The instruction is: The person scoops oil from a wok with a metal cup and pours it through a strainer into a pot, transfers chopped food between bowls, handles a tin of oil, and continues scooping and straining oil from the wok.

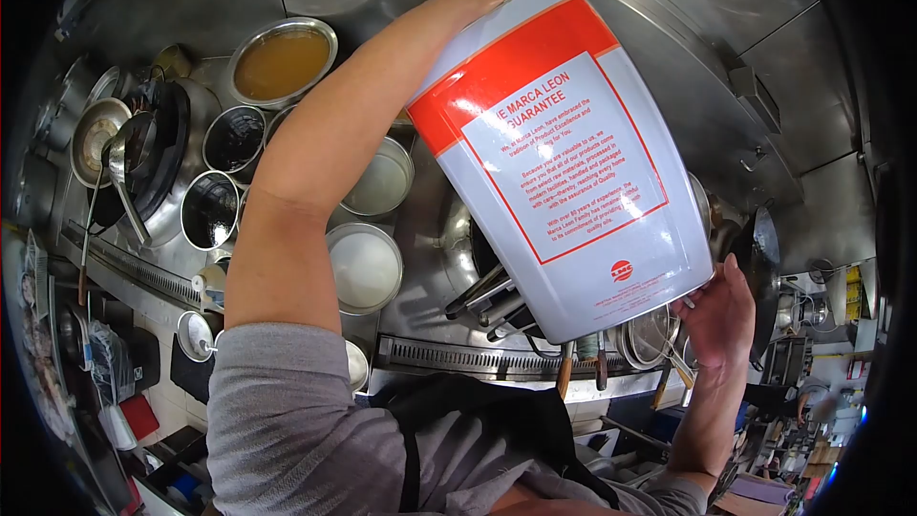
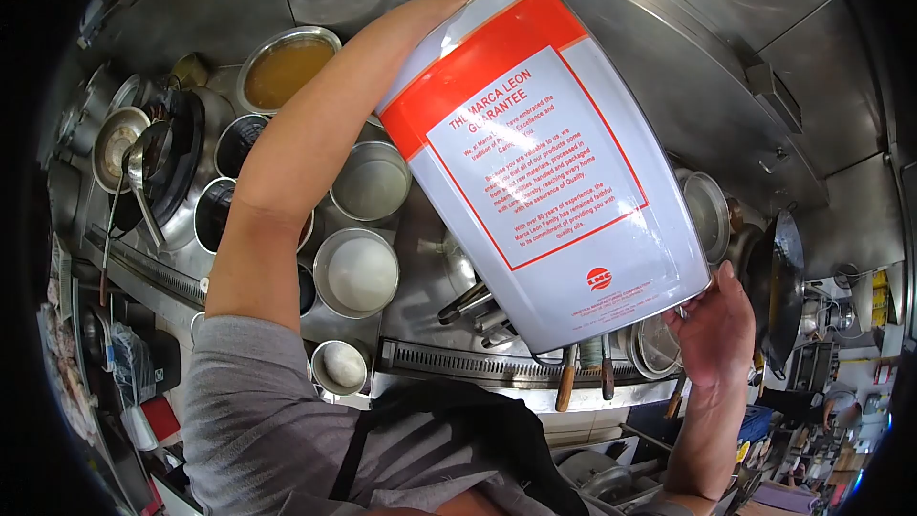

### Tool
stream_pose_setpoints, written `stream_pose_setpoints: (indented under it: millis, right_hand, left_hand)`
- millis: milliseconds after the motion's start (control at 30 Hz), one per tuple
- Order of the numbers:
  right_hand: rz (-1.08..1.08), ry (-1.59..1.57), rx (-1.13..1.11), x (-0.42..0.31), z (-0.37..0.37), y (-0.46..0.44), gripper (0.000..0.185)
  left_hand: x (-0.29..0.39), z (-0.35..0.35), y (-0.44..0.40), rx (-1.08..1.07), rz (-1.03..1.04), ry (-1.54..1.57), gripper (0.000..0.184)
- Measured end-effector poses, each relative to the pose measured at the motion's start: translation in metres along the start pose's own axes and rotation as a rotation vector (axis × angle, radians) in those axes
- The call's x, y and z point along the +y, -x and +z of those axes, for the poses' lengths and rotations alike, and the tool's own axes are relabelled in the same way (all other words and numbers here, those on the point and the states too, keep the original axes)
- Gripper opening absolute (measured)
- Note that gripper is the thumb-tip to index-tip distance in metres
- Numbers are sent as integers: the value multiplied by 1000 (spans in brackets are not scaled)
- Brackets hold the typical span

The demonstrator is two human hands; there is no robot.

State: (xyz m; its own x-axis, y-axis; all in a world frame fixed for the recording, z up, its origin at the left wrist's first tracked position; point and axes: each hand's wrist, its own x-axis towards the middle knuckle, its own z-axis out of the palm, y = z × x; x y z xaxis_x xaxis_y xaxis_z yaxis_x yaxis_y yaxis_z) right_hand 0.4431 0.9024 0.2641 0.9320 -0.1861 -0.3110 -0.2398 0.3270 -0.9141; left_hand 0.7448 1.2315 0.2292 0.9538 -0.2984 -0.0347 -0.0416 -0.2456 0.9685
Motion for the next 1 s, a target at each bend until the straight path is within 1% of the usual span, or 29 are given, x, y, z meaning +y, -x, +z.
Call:
stream_pose_setpoints:
  millis: [67, 167, 300, 367, 433, 500, 733, 800, 867, 900, 933, 1000]
  right_hand:
    - [1, 33, 88, -4, 8, 3, 31]
    - [-6, 93, 117, -11, 11, 3, 30]
    - [-11, 154, 70, -20, 15, 4, 28]
    - [-15, 170, 121, -22, 13, 3, 29]
    - [-24, 181, 117, -24, 17, 2, 29]
    - [-21, 202, 187, -24, 20, 2, 30]
    - [-9, 208, 193, -21, 14, -1, 30]
    - [7, 189, 177, -20, 9, -1, 27]
    - [16, 200, 156, -18, 6, -3, 26]
    - [24, 212, 137, -18, 5, -3, 26]
    - [25, 212, 138, -18, 4, -3, 26]
    - [45, 201, 141, -17, 4, -3, 26]
  left_hand:
    - [0, 0, 3, -9, -1, 17, 67]
    - [-2, 2, 5, -21, -7, 49, 66]
    - [-6, 2, 6, -26, -16, 106, 66]
    - [-9, 5, 4, -34, -29, 140, 66]
    - [-11, 5, 4, -35, -36, 175, 65]
    - [-13, 4, 3, -38, -47, 207, 65]
    - [-16, 5, 1, -52, -86, 310, 64]
    - [-22, 7, -1, -57, -94, 351, 64]
    - [-51, 12, -38, -89, -66, 433, 64]
    - [-49, 12, -37, -123, -36, 515, 63]
    - [-49, 12, -36, -123, -37, 515, 63]
    - [-46, 12, -30, -62, -84, 422, 62]
